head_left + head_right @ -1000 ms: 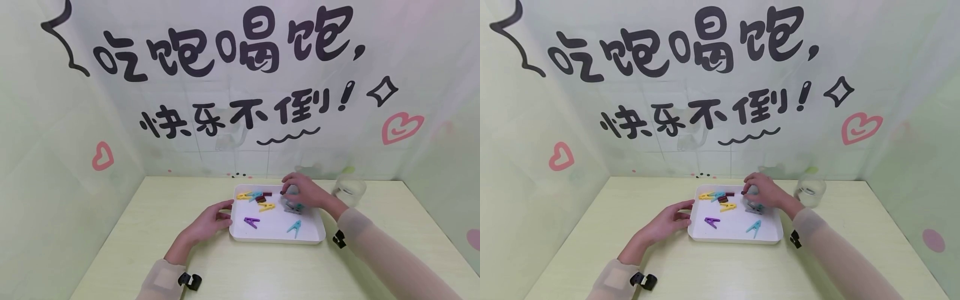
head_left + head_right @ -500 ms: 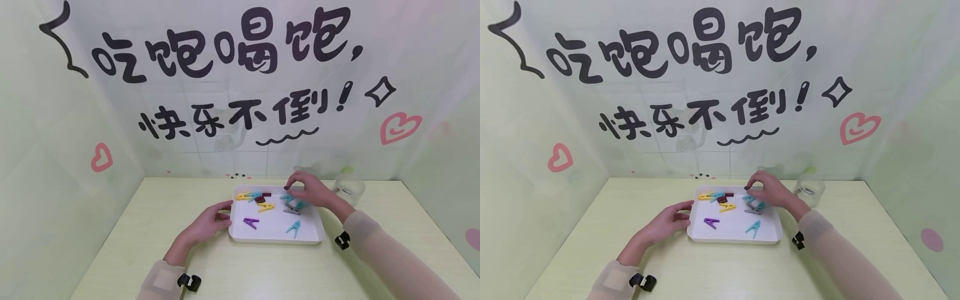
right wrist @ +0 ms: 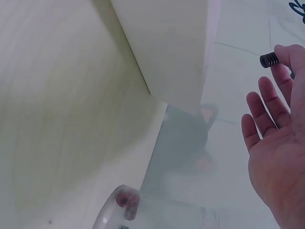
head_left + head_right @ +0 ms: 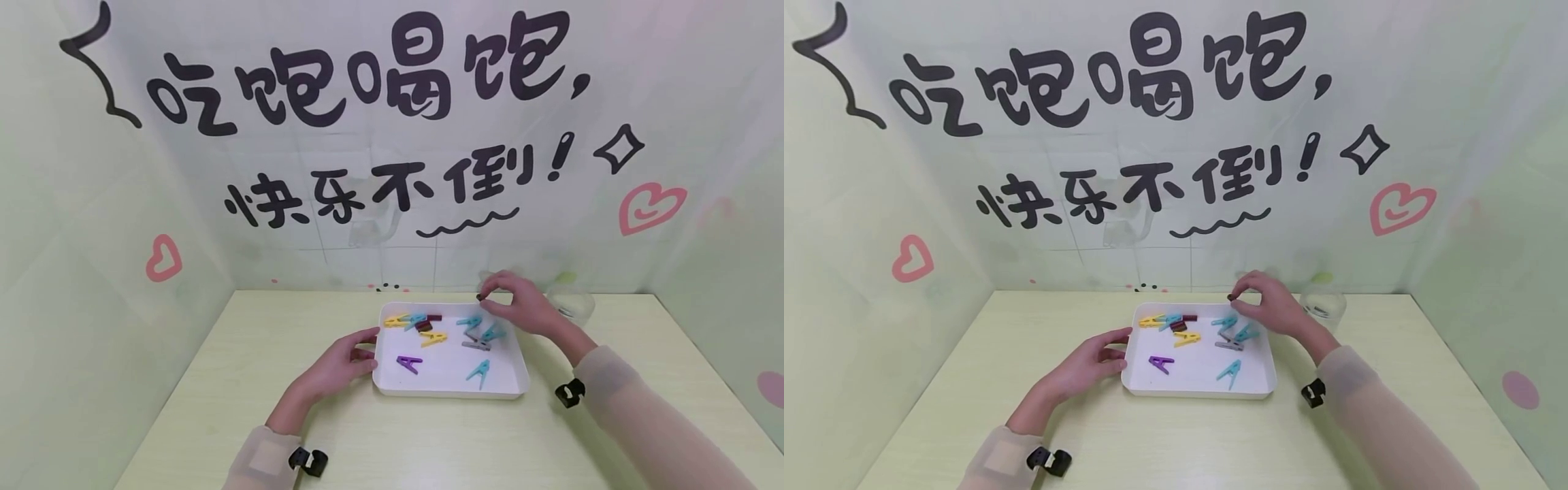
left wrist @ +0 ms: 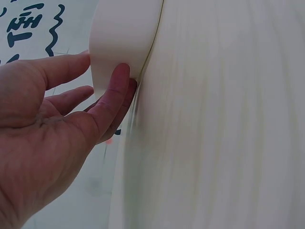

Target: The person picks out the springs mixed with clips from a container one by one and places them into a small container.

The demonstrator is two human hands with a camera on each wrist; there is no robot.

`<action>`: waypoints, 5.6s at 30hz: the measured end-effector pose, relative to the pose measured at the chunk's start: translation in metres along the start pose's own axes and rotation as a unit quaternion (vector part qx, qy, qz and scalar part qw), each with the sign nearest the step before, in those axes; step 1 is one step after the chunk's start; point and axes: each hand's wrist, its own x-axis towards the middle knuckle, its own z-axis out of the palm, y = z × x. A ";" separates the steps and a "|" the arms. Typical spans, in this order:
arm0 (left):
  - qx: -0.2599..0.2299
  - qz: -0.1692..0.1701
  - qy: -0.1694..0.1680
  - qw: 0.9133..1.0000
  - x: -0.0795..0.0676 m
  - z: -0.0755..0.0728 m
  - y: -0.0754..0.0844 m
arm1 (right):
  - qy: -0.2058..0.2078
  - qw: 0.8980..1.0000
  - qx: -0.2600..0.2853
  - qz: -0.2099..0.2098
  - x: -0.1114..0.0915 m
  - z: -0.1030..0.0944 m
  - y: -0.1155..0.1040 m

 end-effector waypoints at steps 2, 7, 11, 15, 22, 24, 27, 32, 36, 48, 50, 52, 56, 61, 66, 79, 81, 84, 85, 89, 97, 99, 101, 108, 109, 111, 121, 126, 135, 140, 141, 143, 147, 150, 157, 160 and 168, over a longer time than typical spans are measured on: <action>0.002 0.001 -0.001 1.000 0.000 0.000 0.000 | 0.009 1.000 0.002 -0.004 -0.001 -0.003 0.001; 0.000 0.002 -0.005 1.000 0.000 -0.001 0.000 | 0.028 1.000 0.006 -0.003 -0.006 -0.012 0.003; -0.003 0.006 -0.007 1.000 0.000 -0.002 0.001 | 0.038 0.999 0.015 0.017 -0.011 -0.020 0.004; -0.004 0.007 -0.008 1.000 0.000 -0.002 0.002 | 0.052 0.998 0.009 0.022 -0.016 -0.029 0.006; 0.003 0.004 -0.006 1.000 0.000 -0.001 0.002 | 0.086 0.996 -0.019 0.022 -0.028 -0.044 0.013; 0.004 0.006 -0.006 1.000 0.000 -0.002 0.002 | 0.097 0.995 -0.024 0.024 -0.031 -0.049 0.016; 0.001 0.008 -0.006 1.000 -0.001 -0.002 0.002 | 0.110 0.993 -0.034 0.030 -0.037 -0.055 0.020; 0.003 0.002 -0.003 1.000 0.000 -0.001 0.001 | 0.128 0.990 -0.042 0.046 -0.048 -0.066 0.025; 0.002 -0.001 -0.001 1.000 0.000 0.000 0.001 | 0.134 0.988 -0.052 0.061 -0.057 -0.073 0.032; 0.000 0.007 -0.004 1.000 0.000 0.000 0.000 | 0.122 0.985 -0.078 0.092 -0.078 -0.087 0.058; 0.001 0.008 -0.004 1.000 -0.001 0.000 0.000 | 0.119 0.985 -0.081 0.094 -0.079 -0.088 0.061; 0.002 0.005 -0.003 1.000 0.000 0.000 0.000 | 0.118 0.985 -0.087 0.095 -0.080 -0.088 0.062; 0.003 0.001 -0.001 1.000 0.000 0.000 0.000 | 0.116 0.984 -0.099 0.090 -0.079 -0.088 0.066; 0.004 0.002 -0.003 1.000 -0.001 -0.001 0.000 | 0.101 0.985 -0.105 0.089 -0.077 -0.087 0.071; 0.006 0.002 -0.004 1.000 -0.001 -0.001 0.001 | 0.076 0.985 -0.099 0.120 -0.075 -0.086 0.072; 0.011 0.000 0.001 1.000 0.000 0.000 0.002 | 0.080 0.988 -0.100 0.084 -0.061 -0.078 0.046; 0.010 0.000 0.000 1.000 -0.001 -0.001 0.003 | 0.079 0.990 -0.100 0.066 -0.056 -0.075 0.040; 0.005 0.004 0.000 1.000 -0.002 -0.002 0.003 | 0.077 0.991 -0.100 0.041 -0.050 -0.070 0.033; 0.004 0.005 -0.001 1.000 -0.002 -0.002 0.003 | 0.074 0.992 -0.100 0.035 -0.048 -0.068 0.031; 0.000 0.006 -0.004 1.000 -0.003 -0.002 0.003 | 0.060 0.993 -0.101 0.024 -0.039 -0.061 0.022; 0.001 0.004 -0.006 1.000 -0.003 -0.002 0.000 | 0.026 0.994 -0.108 0.008 -0.020 -0.048 0.006; 0.003 0.002 -0.005 1.000 -0.003 -0.001 0.000 | 0.021 0.993 -0.112 -0.007 -0.015 -0.043 0.003; 0.006 0.001 -0.004 1.000 -0.003 -0.001 0.001 | 0.014 0.993 -0.115 -0.018 -0.010 -0.039 -0.001; 0.007 0.000 0.001 1.000 -0.002 0.000 0.001 | -0.032 0.992 -0.117 -0.019 0.004 -0.025 -0.012; 0.006 0.000 0.000 1.000 -0.001 0.000 0.001 | -0.039 0.993 -0.114 -0.015 0.006 -0.023 -0.013; 0.006 -0.002 -0.001 1.000 -0.001 0.000 0.001 | -0.051 0.992 -0.113 -0.006 0.010 -0.020 -0.014; 0.004 -0.002 -0.003 1.000 0.000 -0.001 0.002 | -0.097 0.987 -0.126 -0.031 0.029 -0.005 -0.024; 0.004 -0.004 -0.004 1.000 -0.001 -0.002 0.003 | -0.126 0.981 -0.140 -0.039 0.039 0.005 -0.026; -0.002 0.000 -0.001 1.000 -0.001 -0.003 0.004 | -0.186 0.972 -0.138 -0.038 0.053 0.029 -0.029; 0.004 -0.004 -0.002 1.000 -0.001 -0.002 0.002 | -0.214 0.964 -0.153 -0.027 0.059 0.044 -0.030; 0.005 -0.004 -0.002 1.000 0.000 -0.002 0.001 | -0.219 0.963 -0.156 -0.023 0.059 0.046 -0.031; 0.007 -0.001 -0.002 1.000 0.000 -0.002 0.001 | -0.229 0.958 -0.169 -0.016 0.060 0.051 -0.033; 0.003 0.002 -0.004 1.000 0.000 -0.001 0.000 | -0.244 0.947 -0.208 -0.024 0.061 0.058 -0.036; 0.002 0.001 -0.006 1.000 0.000 -0.001 0.001 | -0.250 0.937 -0.239 -0.038 0.061 0.060 -0.038; 0.013 -0.002 -0.003 1.000 -0.002 -0.001 0.005 | -0.261 0.930 -0.255 -0.037 0.062 0.063 -0.043; 0.009 -0.004 -0.002 1.000 -0.002 -0.001 0.005 | -0.260 0.931 -0.255 -0.024 0.063 0.066 -0.041; -0.001 0.000 -0.001 1.000 -0.002 -0.002 0.005 | -0.260 0.927 -0.270 -0.017 0.063 0.067 -0.036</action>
